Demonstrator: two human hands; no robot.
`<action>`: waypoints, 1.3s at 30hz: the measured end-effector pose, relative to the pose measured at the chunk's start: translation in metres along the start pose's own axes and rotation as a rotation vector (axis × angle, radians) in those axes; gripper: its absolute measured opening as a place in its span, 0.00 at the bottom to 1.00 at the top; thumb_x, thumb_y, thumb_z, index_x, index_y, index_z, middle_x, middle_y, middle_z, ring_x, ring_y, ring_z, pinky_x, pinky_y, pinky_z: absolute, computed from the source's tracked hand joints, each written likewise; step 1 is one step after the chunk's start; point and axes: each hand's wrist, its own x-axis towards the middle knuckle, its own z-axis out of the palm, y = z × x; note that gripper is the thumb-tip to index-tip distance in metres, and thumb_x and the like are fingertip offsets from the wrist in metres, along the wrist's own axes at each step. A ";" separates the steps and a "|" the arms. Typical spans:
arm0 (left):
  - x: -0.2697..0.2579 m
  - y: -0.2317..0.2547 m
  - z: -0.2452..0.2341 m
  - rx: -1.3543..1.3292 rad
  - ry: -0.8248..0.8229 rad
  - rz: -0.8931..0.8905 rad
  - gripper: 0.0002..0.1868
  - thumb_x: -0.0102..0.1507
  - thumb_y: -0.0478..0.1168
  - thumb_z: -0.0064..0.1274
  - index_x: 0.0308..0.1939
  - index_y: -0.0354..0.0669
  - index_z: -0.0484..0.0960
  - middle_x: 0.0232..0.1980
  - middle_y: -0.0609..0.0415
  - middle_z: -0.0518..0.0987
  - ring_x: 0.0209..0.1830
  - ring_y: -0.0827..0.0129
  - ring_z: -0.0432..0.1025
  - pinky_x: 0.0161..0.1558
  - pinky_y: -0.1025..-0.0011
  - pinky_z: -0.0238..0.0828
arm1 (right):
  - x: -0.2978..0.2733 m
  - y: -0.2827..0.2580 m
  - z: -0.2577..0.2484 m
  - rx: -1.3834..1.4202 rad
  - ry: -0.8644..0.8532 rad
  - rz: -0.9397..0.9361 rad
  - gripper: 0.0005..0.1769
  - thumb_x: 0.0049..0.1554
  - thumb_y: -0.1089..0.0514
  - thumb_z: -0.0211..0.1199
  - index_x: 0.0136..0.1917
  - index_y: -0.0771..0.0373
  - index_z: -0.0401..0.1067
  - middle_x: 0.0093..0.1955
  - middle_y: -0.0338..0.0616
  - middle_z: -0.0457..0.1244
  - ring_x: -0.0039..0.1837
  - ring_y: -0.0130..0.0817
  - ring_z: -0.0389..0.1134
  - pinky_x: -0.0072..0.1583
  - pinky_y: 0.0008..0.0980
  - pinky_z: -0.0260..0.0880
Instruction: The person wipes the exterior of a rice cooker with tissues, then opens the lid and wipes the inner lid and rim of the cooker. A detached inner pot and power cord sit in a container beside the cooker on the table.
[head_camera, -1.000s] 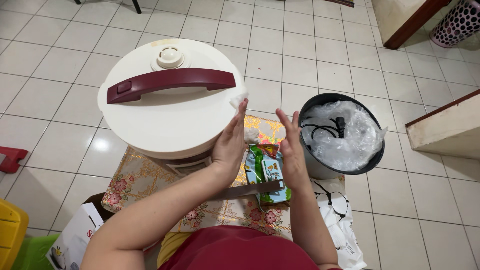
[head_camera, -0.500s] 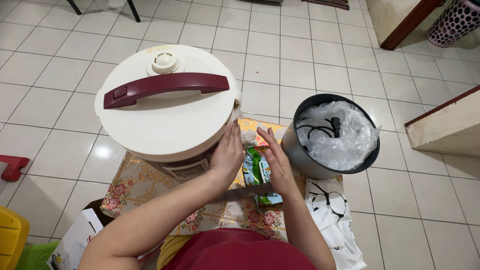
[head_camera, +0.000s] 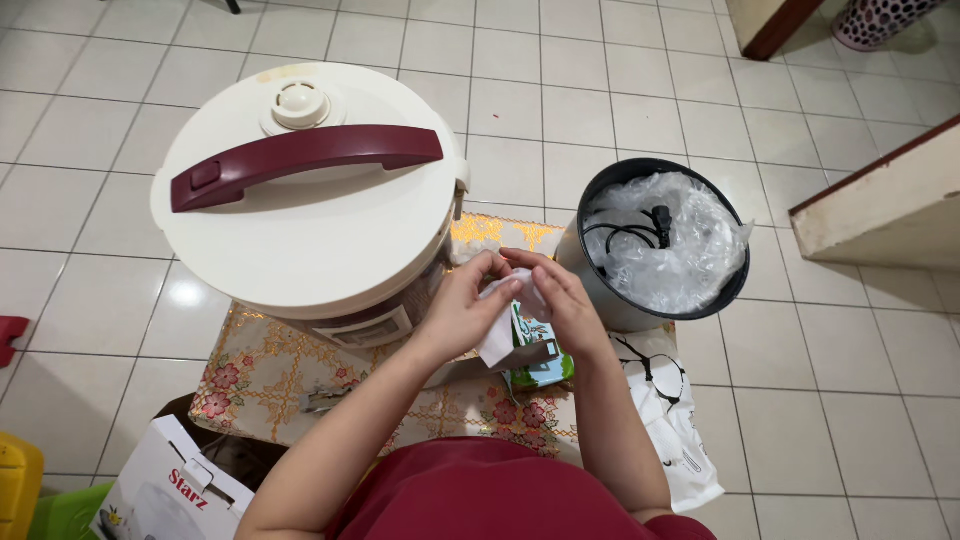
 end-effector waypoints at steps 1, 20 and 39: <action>0.003 -0.001 0.002 -0.038 -0.001 0.005 0.12 0.66 0.43 0.58 0.46 0.37 0.81 0.39 0.50 0.84 0.39 0.68 0.76 0.42 0.71 0.72 | 0.002 0.000 -0.003 0.071 -0.019 0.005 0.25 0.68 0.52 0.49 0.71 0.71 0.68 0.67 0.50 0.66 0.66 0.34 0.68 0.67 0.33 0.66; 0.031 -0.009 0.024 -0.475 0.012 -0.008 0.15 0.69 0.40 0.55 0.56 0.37 0.76 0.36 0.52 0.84 0.37 0.79 0.75 0.40 0.79 0.72 | 0.015 0.050 -0.046 0.306 0.312 0.054 0.12 0.63 0.55 0.63 0.52 0.66 0.77 0.45 0.42 0.71 0.45 0.27 0.71 0.47 0.30 0.72; -0.005 0.001 0.032 0.379 0.220 0.594 0.18 0.61 0.32 0.57 0.56 0.32 0.80 0.61 0.38 0.76 0.61 0.45 0.73 0.61 0.58 0.70 | 0.013 0.014 -0.022 0.617 0.190 0.046 0.20 0.65 0.58 0.47 0.68 0.64 0.67 0.56 0.51 0.68 0.54 0.37 0.72 0.52 0.37 0.77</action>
